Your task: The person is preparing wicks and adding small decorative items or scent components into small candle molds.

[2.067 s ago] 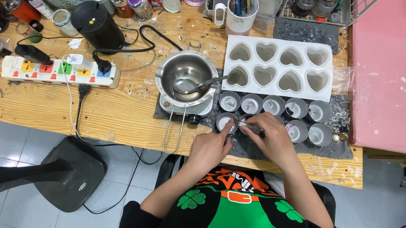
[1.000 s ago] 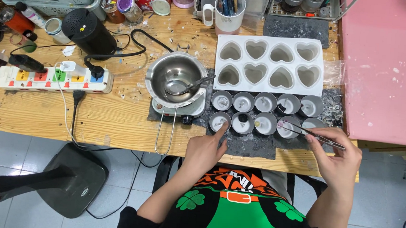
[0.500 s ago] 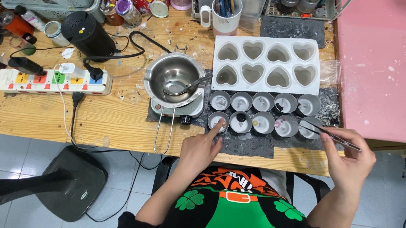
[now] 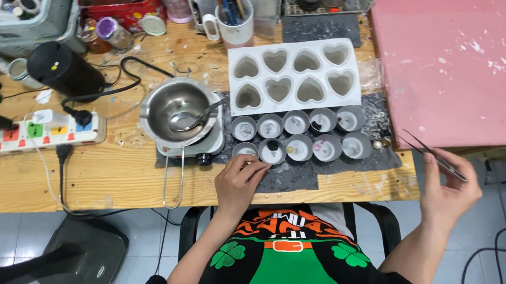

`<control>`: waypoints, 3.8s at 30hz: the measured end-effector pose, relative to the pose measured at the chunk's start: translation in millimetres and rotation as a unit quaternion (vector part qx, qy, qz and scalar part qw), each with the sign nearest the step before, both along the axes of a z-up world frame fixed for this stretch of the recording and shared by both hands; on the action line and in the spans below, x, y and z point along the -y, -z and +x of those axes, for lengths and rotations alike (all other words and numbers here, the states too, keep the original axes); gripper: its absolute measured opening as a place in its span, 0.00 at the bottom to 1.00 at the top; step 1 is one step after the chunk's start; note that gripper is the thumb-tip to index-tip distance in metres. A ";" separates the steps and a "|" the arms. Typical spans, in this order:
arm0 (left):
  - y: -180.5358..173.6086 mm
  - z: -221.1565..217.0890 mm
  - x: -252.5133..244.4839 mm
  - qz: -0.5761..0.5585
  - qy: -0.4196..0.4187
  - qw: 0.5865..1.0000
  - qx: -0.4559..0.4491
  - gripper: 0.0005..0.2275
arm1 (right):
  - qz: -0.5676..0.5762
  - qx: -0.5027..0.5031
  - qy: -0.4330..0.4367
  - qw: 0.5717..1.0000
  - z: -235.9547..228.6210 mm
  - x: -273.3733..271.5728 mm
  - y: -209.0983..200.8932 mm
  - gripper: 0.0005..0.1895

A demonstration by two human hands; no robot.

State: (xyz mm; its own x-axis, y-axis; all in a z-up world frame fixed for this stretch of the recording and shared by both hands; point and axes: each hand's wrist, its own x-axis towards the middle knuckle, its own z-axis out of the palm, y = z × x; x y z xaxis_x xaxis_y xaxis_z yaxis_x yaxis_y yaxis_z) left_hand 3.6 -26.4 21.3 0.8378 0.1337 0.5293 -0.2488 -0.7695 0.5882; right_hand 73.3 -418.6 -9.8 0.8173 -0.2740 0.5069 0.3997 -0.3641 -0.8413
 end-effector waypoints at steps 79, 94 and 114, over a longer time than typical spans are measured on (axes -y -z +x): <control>1.3 8.0 -4.3 -0.049 0.053 0.975 -0.208 0.18 | -0.029 -0.167 -0.174 0.970 48.3 -116.6 -47.5 0.13; -8.9 16.2 -4.7 0.013 0.097 0.983 -0.154 0.16 | -0.097 -0.066 -0.222 0.968 95.8 -55.5 -72.5 0.14; 5.1 81.3 45.5 0.148 0.135 0.975 -0.092 0.18 | -0.247 -0.187 -0.293 0.905 166.4 -96.9 -65.4 0.20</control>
State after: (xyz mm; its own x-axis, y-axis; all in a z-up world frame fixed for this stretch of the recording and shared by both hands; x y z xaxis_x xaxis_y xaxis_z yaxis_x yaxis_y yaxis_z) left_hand 84.9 -71.9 16.2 0.9060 -0.2398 0.3487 -0.3763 -0.8336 0.4044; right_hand 239.7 -321.8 55.6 0.8881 0.4468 0.1077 0.3673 -0.5492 -0.7506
